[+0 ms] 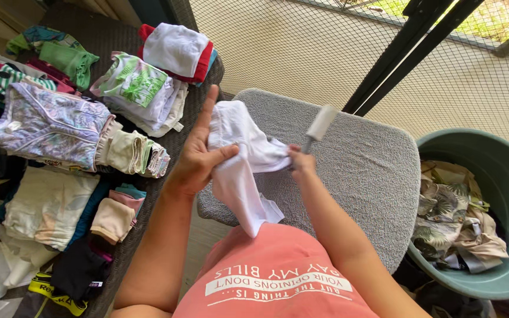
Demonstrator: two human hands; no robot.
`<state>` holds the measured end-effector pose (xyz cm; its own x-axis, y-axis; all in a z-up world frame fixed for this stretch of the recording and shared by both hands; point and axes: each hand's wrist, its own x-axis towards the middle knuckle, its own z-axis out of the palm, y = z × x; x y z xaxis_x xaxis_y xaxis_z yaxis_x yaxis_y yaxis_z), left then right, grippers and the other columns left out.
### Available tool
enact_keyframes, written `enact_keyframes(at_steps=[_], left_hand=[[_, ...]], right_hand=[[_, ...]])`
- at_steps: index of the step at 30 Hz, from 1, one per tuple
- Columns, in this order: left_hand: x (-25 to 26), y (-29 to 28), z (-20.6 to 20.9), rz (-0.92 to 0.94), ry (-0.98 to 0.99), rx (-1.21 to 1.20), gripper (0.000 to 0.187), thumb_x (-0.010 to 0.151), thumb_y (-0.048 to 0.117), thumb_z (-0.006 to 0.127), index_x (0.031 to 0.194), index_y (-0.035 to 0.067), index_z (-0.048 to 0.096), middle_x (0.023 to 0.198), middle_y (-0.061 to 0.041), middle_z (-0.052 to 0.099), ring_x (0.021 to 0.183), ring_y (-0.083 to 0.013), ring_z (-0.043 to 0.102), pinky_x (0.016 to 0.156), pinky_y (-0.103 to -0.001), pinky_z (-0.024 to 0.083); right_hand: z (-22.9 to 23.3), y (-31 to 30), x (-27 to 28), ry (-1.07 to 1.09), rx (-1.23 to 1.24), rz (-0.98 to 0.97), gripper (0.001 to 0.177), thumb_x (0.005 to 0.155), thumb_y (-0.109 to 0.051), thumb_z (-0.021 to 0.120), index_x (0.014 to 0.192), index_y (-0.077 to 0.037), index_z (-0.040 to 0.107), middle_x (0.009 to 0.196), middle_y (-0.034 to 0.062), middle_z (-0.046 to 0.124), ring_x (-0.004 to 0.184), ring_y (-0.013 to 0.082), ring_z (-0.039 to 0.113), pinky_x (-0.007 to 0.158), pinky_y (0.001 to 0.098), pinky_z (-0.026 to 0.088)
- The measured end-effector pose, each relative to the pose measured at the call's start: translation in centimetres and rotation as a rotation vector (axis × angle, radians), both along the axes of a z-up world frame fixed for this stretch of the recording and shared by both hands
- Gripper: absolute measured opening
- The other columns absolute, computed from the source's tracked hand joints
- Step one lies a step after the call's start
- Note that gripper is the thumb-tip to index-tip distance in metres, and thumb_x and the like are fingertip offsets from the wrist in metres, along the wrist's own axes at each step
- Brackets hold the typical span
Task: The person uses a lint roller to remove lint from a pair of black underwear, a swimsuit, and a pair of white leggings, then folds the leggings.
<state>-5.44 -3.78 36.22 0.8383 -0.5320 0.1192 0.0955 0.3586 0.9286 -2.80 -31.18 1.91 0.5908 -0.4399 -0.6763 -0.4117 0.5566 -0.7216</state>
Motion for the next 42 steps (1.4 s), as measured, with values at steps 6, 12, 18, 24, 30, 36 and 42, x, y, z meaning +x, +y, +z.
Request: enact_keyframes(at_steps=[6, 12, 18, 24, 30, 36, 42], left_hand=[[4.2, 2.1, -5.5, -0.070, 0.129, 0.009, 0.097, 0.083, -0.014, 0.066, 0.167, 0.013, 0.027, 0.157, -0.011, 0.047, 0.125, -0.0137, 0.058, 0.103, -0.026, 0.051], [5.1, -3.1, -21.7, -0.251, 0.346, 0.647, 0.107, 0.070, -0.009, 0.072, 0.163, 0.027, 0.031, 0.154, -0.009, 0.051, 0.084, -0.0219, 0.048, 0.065, -0.034, 0.042], [3.1, -4.6, -35.0, -0.037, -0.188, 0.760, 0.081, 0.086, 0.006, 0.086, 0.157, 0.017, 0.048, 0.151, -0.020, 0.057, 0.129, -0.0231, 0.060, 0.104, -0.032, 0.048], [3.5, -3.1, -35.2, -0.031, -0.079, 0.846, 0.091, 0.073, -0.004, 0.071, 0.156, 0.020, 0.041, 0.148, -0.018, 0.058, 0.132, -0.0261, 0.061, 0.109, -0.031, 0.047], [3.1, -3.0, -33.5, -0.057, -0.135, 0.953, 0.100, 0.073, -0.004, 0.076, 0.158, 0.028, 0.035, 0.149, -0.020, 0.054, 0.136, -0.0297, 0.055, 0.113, -0.033, 0.043], [3.0, -3.4, -33.0, -0.071, -0.151, 1.007, 0.105, 0.073, -0.001, 0.081, 0.159, 0.032, 0.031, 0.148, -0.021, 0.054, 0.137, -0.0314, 0.054, 0.115, -0.035, 0.042], [3.0, -3.5, -32.6, -0.108, -0.098, 1.100, 0.106, 0.075, 0.001, 0.082, 0.160, 0.034, 0.027, 0.149, -0.018, 0.053, 0.137, -0.0314, 0.053, 0.116, -0.036, 0.040]], right_hand=[[8.9, -16.0, -2.8, -0.322, -0.168, -0.386, 0.024, 0.088, 0.003, 0.076, 0.111, 0.001, 0.071, 0.102, 0.0102, 0.074, 0.085, 0.0167, 0.071, 0.072, 0.0279, 0.059], [10.1, -22.9, -10.7, 0.018, -0.809, -0.193, 0.026, 0.091, 0.000, 0.071, 0.116, 0.005, 0.068, 0.093, 0.0134, 0.071, 0.070, 0.0197, 0.069, 0.060, 0.0318, 0.055], [1.8, -9.0, -17.9, -0.054, -1.162, 0.492, 0.056, 0.108, -0.035, 0.035, 0.157, -0.008, 0.033, 0.131, 0.0262, 0.057, 0.099, 0.0513, 0.061, 0.083, 0.0567, 0.049], [-0.2, -3.3, -21.0, 0.033, -1.376, 0.710, 0.055, 0.099, -0.024, 0.039, 0.152, -0.036, 0.046, 0.101, 0.0172, 0.058, 0.083, 0.0392, 0.061, 0.072, 0.0551, 0.051], [2.7, -20.7, -18.8, 0.425, -1.243, 0.135, 0.041, 0.098, -0.025, 0.049, 0.132, -0.009, 0.067, 0.088, 0.0181, 0.065, 0.078, 0.0364, 0.067, 0.067, 0.0515, 0.051], [2.3, -13.7, -16.7, 0.060, -1.127, 0.186, 0.035, 0.115, -0.035, 0.054, 0.111, -0.001, 0.057, 0.099, 0.0215, 0.058, 0.086, 0.0361, 0.062, 0.081, 0.0477, 0.051], [1.7, 0.3, -18.0, 0.021, -1.045, 0.797, 0.049, 0.092, -0.015, 0.056, 0.134, -0.038, 0.064, 0.100, 0.0095, 0.061, 0.092, 0.0296, 0.069, 0.083, 0.0470, 0.055]])
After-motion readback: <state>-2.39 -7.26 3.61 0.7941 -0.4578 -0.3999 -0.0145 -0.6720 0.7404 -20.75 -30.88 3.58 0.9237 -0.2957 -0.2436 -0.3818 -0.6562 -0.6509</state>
